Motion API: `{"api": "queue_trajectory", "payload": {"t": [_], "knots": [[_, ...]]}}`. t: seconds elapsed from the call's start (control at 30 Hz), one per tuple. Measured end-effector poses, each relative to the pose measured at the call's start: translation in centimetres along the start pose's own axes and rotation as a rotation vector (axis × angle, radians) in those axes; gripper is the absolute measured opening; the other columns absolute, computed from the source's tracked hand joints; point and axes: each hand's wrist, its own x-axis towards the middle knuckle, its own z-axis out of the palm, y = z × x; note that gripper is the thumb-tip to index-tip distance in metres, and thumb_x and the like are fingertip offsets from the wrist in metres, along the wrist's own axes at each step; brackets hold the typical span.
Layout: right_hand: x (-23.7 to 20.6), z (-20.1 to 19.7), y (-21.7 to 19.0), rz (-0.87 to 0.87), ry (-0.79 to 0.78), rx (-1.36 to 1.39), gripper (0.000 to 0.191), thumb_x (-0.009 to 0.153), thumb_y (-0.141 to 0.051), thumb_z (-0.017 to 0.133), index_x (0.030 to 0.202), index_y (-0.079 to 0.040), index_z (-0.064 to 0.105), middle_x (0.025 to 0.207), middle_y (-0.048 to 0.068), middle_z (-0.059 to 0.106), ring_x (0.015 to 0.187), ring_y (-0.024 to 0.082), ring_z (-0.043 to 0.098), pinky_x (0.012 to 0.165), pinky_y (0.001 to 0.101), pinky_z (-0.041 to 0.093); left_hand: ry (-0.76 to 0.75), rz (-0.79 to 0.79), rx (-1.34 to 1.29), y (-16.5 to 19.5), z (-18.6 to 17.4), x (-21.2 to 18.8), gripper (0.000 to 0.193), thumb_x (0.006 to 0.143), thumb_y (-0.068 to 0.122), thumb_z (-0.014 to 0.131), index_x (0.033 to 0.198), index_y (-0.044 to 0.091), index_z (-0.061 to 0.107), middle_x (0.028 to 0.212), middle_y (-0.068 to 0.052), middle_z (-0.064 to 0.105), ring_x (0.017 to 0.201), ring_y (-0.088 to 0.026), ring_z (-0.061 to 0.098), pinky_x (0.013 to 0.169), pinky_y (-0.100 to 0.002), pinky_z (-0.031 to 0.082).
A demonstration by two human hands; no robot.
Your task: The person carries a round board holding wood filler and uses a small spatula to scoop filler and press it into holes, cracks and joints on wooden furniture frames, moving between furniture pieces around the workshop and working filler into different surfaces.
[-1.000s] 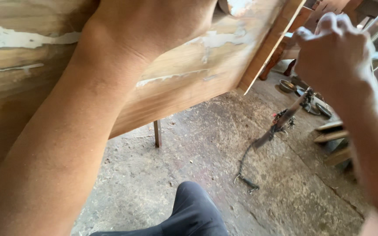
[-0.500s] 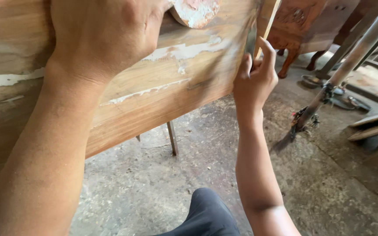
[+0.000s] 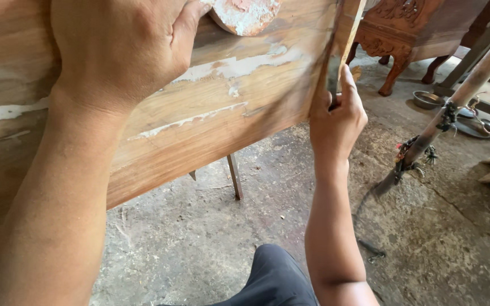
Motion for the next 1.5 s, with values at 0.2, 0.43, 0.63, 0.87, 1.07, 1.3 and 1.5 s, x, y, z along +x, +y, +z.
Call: {"api": "queue_trajectory", "payload": {"t": [0.2,0.43,0.63,0.87,1.07,1.3,1.5], "knots": [[0.5,1.1,1.0,-0.162,0.043,-0.204,0.04,0.11,-0.005,0.055,0.15,-0.005,0.057,0.098,0.009,0.06,0.077,0.02,0.06,0.063,0.0309,0.056,-0.027,-0.001,-0.041,-0.1,-0.6,0.7,0.008,0.091,0.009,0.072,0.098,0.012,0.068,0.08,-0.003,0.063,0.075,-0.021,0.064,0.073,-0.037,0.049],[1.4,4.7,-0.2,-0.121,0.055,-0.427,0.051,0.104,-0.013,0.058,0.155,-0.01,0.052,0.104,0.013,0.051,0.079,0.022,0.062,0.066,0.0355,0.059,-0.064,-0.035,-0.045,0.0,-0.7,0.9,0.013,0.09,0.01,0.072,0.102,0.01,0.066,0.092,-0.004,0.064,0.082,-0.023,0.065,0.069,-0.035,0.047],[-0.5,3.1,0.9,-0.131,0.007,-0.249,0.051,0.101,-0.007,0.066,0.15,-0.015,0.062,0.106,0.012,0.052,0.084,0.024,0.062,0.075,0.0387,0.057,-0.03,-0.018,-0.059,-0.3,-0.4,0.6,0.012,0.093,0.009,0.073,0.103,0.011,0.067,0.093,-0.005,0.064,0.084,-0.025,0.065,0.073,-0.039,0.047],[1.2,2.6,-0.4,-0.174,0.042,-0.22,0.048,0.103,-0.009,0.072,0.15,-0.011,0.061,0.101,0.01,0.056,0.085,0.025,0.06,0.072,0.0349,0.055,-0.048,-0.039,-0.062,0.0,-0.6,0.8,0.016,0.09,0.01,0.072,0.105,0.01,0.067,0.095,-0.005,0.064,0.085,-0.025,0.065,0.073,-0.039,0.047],[1.6,3.7,0.6,-0.135,-0.031,-0.204,0.048,0.099,-0.011,0.074,0.146,-0.007,0.063,0.1,0.016,0.055,0.076,0.023,0.059,0.069,0.0347,0.052,-0.062,-0.016,-0.067,-0.3,-0.3,0.4,0.011,0.093,0.008,0.07,0.102,0.011,0.066,0.092,-0.004,0.064,0.084,-0.023,0.064,0.072,-0.036,0.047],[1.1,-1.8,1.9,-0.169,-0.18,-0.152,0.046,0.096,-0.009,0.074,0.142,-0.012,0.07,0.088,0.012,0.062,0.072,0.021,0.058,0.068,0.0376,0.051,-0.022,-0.023,-0.06,0.0,-0.7,0.6,0.011,0.092,0.012,0.074,0.102,0.012,0.068,0.089,-0.004,0.064,0.082,-0.024,0.065,0.075,-0.039,0.048],[3.6,-0.8,-0.4,-0.209,-0.088,-0.222,0.043,0.1,-0.009,0.072,0.143,-0.007,0.066,0.088,0.016,0.065,0.071,0.025,0.063,0.063,0.0392,0.052,-0.034,-0.035,-0.068,0.1,-1.0,1.5,0.013,0.093,0.009,0.075,0.103,0.01,0.067,0.092,-0.005,0.064,0.083,-0.024,0.065,0.071,-0.038,0.048]]}}
